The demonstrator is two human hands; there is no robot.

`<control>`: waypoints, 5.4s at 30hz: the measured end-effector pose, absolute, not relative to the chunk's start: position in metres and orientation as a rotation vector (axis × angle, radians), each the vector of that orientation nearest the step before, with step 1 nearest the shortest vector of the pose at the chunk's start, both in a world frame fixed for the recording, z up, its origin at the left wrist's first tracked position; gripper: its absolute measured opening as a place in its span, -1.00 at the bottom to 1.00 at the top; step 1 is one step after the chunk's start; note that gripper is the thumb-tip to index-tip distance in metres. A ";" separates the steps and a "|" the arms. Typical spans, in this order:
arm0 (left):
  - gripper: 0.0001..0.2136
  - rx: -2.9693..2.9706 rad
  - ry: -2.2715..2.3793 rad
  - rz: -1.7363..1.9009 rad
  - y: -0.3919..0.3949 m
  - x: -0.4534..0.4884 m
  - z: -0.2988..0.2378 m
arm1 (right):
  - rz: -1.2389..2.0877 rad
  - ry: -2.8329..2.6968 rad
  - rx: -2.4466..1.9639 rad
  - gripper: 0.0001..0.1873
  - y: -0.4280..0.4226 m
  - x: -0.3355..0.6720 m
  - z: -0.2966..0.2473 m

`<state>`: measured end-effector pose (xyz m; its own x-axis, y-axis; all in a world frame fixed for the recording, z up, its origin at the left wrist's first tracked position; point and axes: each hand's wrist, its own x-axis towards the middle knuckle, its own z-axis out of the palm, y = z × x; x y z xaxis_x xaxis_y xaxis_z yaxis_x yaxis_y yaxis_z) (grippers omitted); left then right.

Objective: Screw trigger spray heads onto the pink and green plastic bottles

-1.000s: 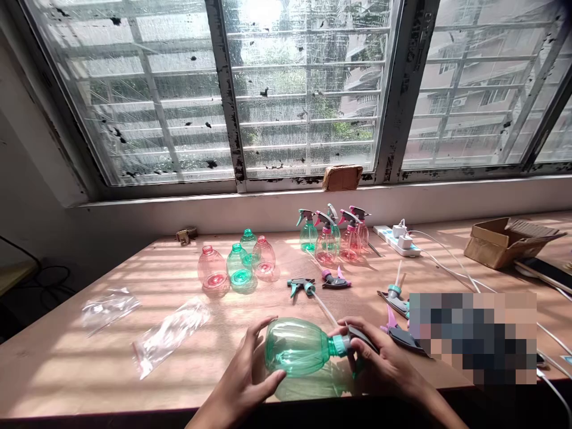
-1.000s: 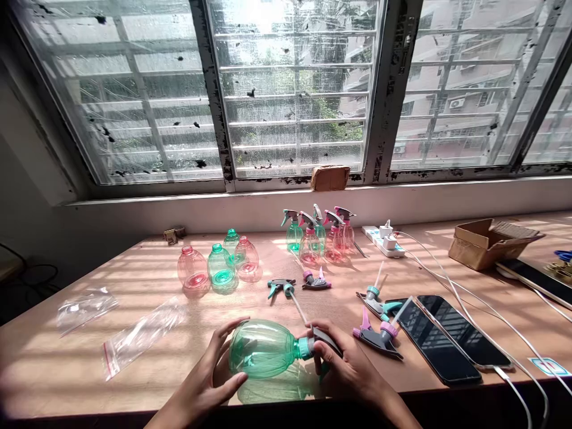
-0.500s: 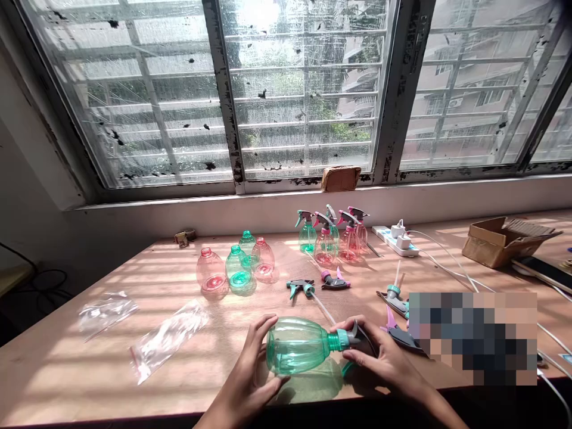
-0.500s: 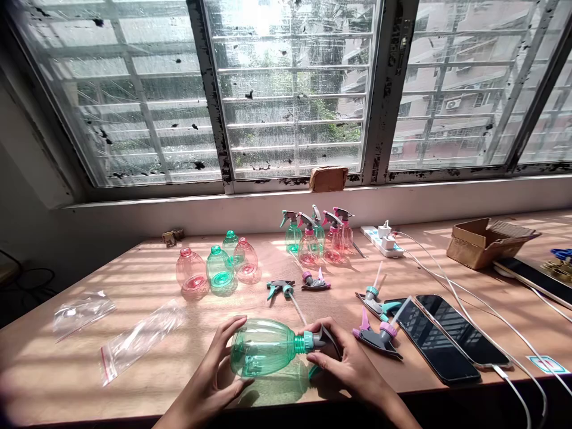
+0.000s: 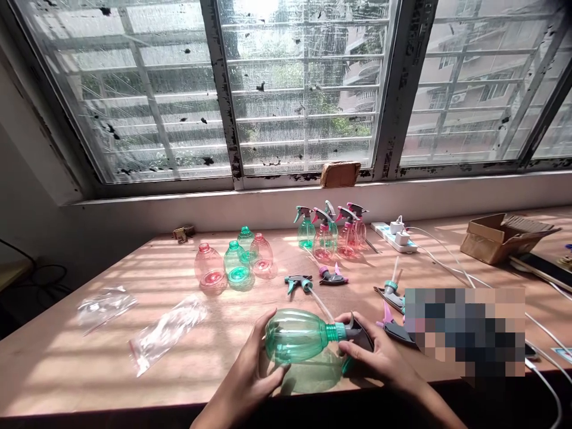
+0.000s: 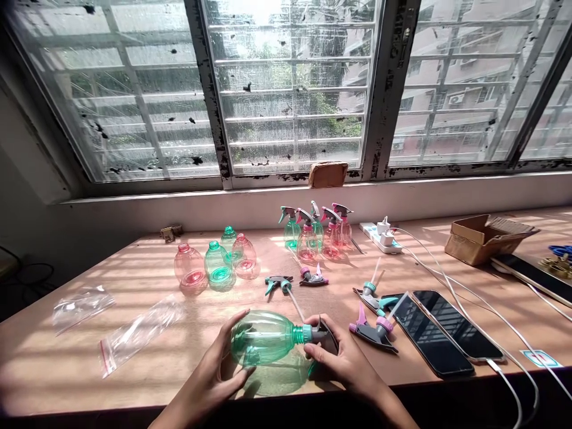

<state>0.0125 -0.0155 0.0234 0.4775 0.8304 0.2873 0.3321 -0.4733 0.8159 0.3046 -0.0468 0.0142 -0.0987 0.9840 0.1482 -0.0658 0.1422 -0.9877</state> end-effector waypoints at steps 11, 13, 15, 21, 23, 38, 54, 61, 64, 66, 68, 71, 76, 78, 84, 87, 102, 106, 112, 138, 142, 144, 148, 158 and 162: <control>-0.32 1.908 0.897 0.826 -0.011 0.004 0.018 | 1.317 -1.287 -1.012 -0.47 -0.049 0.306 0.014; -0.35 1.841 0.908 0.846 -0.011 0.004 0.018 | 1.284 -1.291 -1.035 -0.47 -0.049 0.305 0.012; -0.33 1.783 0.933 0.883 -0.011 0.005 0.017 | 1.265 -1.297 -1.050 -0.47 -0.048 0.305 0.009; -0.41 1.800 0.996 0.863 -0.010 0.006 0.017 | 1.230 -1.381 -1.057 -0.53 -0.045 0.308 0.010; -0.40 1.825 0.913 0.885 -0.012 0.005 0.018 | 1.207 -1.384 -1.062 -0.55 -0.044 0.309 0.011; -0.30 1.777 0.919 0.893 -0.011 0.005 0.018 | 1.296 -1.297 -1.032 -0.49 -0.049 0.305 0.016; -0.18 1.836 0.855 0.938 -0.007 0.004 0.014 | 1.299 -1.297 -0.994 -0.51 -0.048 0.304 0.015; -0.40 1.775 1.005 0.859 -0.004 -0.001 0.010 | 1.293 -1.313 -0.993 -0.54 -0.045 0.306 0.011; -0.38 1.840 0.948 0.862 -0.003 0.000 0.011 | 1.278 -1.320 -0.981 -0.56 -0.043 0.306 0.008; -0.35 1.880 0.887 0.879 -0.004 0.001 0.012 | 1.289 -1.323 -0.979 -0.57 -0.041 0.307 0.007; -0.35 1.900 0.838 0.915 -0.006 0.003 0.012 | 1.305 -1.342 -0.979 -0.57 -0.040 0.309 0.007; -0.35 1.873 0.788 0.940 -0.010 0.005 0.015 | 1.325 -1.360 -0.972 -0.59 -0.039 0.310 0.006; -0.33 1.775 0.825 0.931 -0.009 0.003 0.017 | 1.352 -1.374 -0.959 -0.59 -0.038 0.312 0.005; -0.37 1.705 0.885 0.966 -0.004 0.002 0.014 | 1.352 -1.381 -0.959 -0.59 -0.038 0.312 0.005; -0.37 1.691 0.953 0.942 0.004 0.002 0.009 | 1.341 -1.380 -0.960 -0.60 -0.038 0.311 0.005; -0.36 1.778 0.889 0.920 0.002 0.001 0.007 | 1.341 -1.367 -0.956 -0.60 -0.037 0.311 0.005; -0.44 1.738 0.909 0.838 -0.008 0.004 0.020 | 1.338 -1.304 -0.988 -0.53 -0.041 0.307 0.005; -0.35 1.865 0.861 0.874 -0.010 0.001 0.016 | 1.353 -1.317 -0.985 -0.54 -0.042 0.306 0.008; -0.42 1.810 0.981 0.993 -0.007 -0.001 0.012 | 1.319 -1.309 -1.021 -0.50 -0.042 0.305 0.007; -0.35 1.799 0.884 0.890 -0.006 0.002 0.009 | 1.373 -1.329 -1.003 -0.51 -0.042 0.307 0.011; -0.21 1.888 0.858 0.938 -0.004 0.000 0.006 | 1.357 -1.290 -0.993 -0.51 -0.042 0.305 0.009; -0.14 1.889 0.890 0.953 -0.004 0.000 0.006 | 1.357 -1.289 -0.988 -0.52 -0.043 0.305 0.008; -0.31 1.774 0.948 0.901 -0.005 -0.001 0.007 | 1.334 -1.293 -0.999 -0.51 -0.043 0.305 0.008; -0.36 1.683 0.915 0.907 -0.009 0.002 0.013 | 1.328 -1.284 -0.998 -0.51 -0.044 0.306 0.009; -0.43 1.621 0.892 0.908 -0.010 0.003 0.018 | 1.299 -1.283 -1.000 -0.52 -0.045 0.306 0.009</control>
<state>0.0027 -0.0103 0.0177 0.4391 0.8893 0.1280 0.1116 -0.1954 0.9744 0.3064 -0.0449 0.0091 -0.1455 0.9852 0.0910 -0.1031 0.0764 -0.9917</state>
